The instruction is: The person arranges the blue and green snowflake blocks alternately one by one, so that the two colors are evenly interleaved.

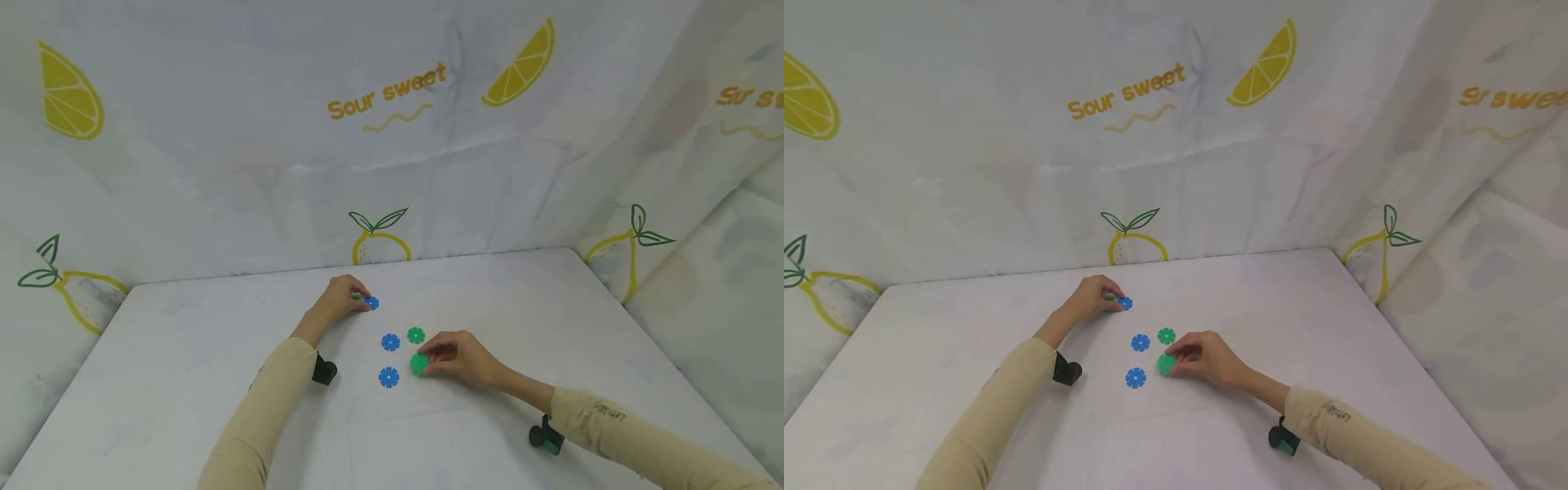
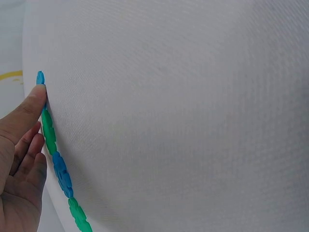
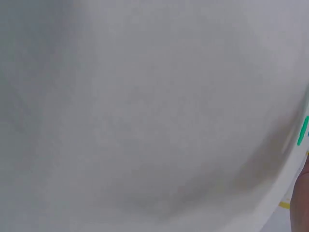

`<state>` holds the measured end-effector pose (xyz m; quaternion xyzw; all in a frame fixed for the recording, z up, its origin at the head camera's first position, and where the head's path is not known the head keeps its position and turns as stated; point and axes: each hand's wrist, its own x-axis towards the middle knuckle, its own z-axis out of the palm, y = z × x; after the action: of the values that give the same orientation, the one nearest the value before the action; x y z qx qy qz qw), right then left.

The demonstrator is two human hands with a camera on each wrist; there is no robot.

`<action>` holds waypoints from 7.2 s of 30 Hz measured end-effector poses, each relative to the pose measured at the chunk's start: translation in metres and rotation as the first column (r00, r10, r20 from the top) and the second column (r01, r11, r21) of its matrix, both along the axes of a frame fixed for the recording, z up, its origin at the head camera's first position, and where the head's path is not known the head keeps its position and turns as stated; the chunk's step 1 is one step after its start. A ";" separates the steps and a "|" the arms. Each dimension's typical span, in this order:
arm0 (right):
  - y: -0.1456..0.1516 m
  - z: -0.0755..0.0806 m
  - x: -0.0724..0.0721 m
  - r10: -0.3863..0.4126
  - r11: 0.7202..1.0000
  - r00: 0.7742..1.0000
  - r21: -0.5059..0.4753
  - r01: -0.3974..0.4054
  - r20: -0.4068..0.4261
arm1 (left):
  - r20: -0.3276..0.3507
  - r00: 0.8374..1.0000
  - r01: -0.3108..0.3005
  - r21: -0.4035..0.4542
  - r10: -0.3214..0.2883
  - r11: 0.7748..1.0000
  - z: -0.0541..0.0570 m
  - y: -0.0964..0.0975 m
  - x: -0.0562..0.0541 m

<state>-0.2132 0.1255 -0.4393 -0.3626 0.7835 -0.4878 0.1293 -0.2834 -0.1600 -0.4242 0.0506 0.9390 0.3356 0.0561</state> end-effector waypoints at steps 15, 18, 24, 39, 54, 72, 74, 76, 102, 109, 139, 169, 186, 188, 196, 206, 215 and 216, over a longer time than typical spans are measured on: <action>0.021 0.026 -0.048 -0.066 0.998 0.997 0.005 0.066 0.032 | -0.011 1.000 0.011 0.004 -0.011 1.000 0.000 -0.002 -0.002; 0.023 0.026 -0.056 -0.077 0.997 0.996 0.007 0.077 0.032 | -0.005 1.000 0.001 0.010 -0.001 1.000 -0.001 -0.002 -0.002; 0.016 0.025 -0.069 -0.140 0.990 0.988 -0.005 0.141 0.066 | 0.005 1.000 -0.006 0.010 0.006 1.000 -0.001 -0.001 -0.001; -0.019 0.016 -0.102 -0.267 0.964 0.956 0.032 0.265 0.125 | 0.005 1.000 0.002 0.020 -0.002 1.000 0.001 0.002 0.000; -0.063 0.009 -0.107 -0.251 0.958 0.966 0.160 0.239 0.055 | 0.022 1.000 -0.002 0.018 0.002 1.000 0.002 0.002 -0.001; -0.076 0.010 -0.109 -0.264 0.919 0.964 0.301 0.255 -0.010 | 0.026 1.000 -0.001 -0.046 0.002 0.999 0.002 0.004 -0.002; -0.076 0.010 -0.109 -0.268 0.918 0.963 0.301 0.257 -0.006 | 0.030 1.000 -0.002 -0.039 0.003 0.999 0.003 0.005 -0.002; -0.076 0.010 -0.109 -0.258 0.920 0.966 0.302 0.250 -0.012 | 0.026 1.000 0.000 -0.036 0.001 0.999 0.003 0.004 -0.001; -0.086 0.016 -0.109 -0.262 0.906 0.965 0.348 0.242 0.008 | 0.014 0.996 0.090 -0.151 -0.089 0.984 0.008 0.009 -0.005; -0.087 0.017 -0.110 -0.258 0.905 0.966 0.354 0.237 0.013 | -0.008 0.992 0.122 -0.182 -0.125 0.976 0.009 0.010 -0.006; -0.043 0.030 -0.090 -0.157 0.977 0.982 0.159 0.140 0.102 | -0.154 0.972 0.168 -0.057 -0.175 0.984 -0.004 0.029 -0.009; -0.055 -0.007 0.007 0.106 0.987 0.953 -0.147 -0.066 0.283 | -0.160 0.969 0.183 -0.056 -0.190 0.982 -0.006 0.028 -0.011; -0.062 -0.004 0.017 0.161 0.984 0.944 -0.117 -0.132 0.287 | -0.143 0.971 0.186 -0.044 -0.190 0.982 -0.006 0.029 -0.010; -0.060 -0.002 0.019 0.153 0.987 0.943 -0.096 -0.130 0.295 | -0.157 0.968 0.191 -0.048 -0.196 0.980 -0.006 0.028 -0.010; -0.055 0.000 0.025 0.160 0.987 0.935 -0.069 -0.146 0.316 | -0.136 0.974 0.177 -0.032 -0.179 0.984 -0.005 0.028 -0.010; -0.052 -0.003 0.033 0.237 0.971 0.912 -0.108 -0.212 0.335 | -0.149 0.969 0.196 -0.004 -0.194 0.981 -0.015 0.024 -0.016; -0.047 -0.005 0.044 0.295 0.955 0.881 -0.091 -0.282 0.369 | -0.096 0.984 0.147 -0.032 -0.149 0.989 -0.004 0.029 -0.006; -0.046 -0.004 0.046 0.307 0.951 0.877 -0.093 -0.293 0.371 | -0.094 0.984 0.148 -0.032 -0.151 0.988 -0.004 0.029 -0.007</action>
<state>-0.1676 0.0799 -0.4438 -0.3799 0.6693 -0.5361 0.3469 -0.2900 -0.1307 -0.4287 0.1363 0.9382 0.3160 0.0366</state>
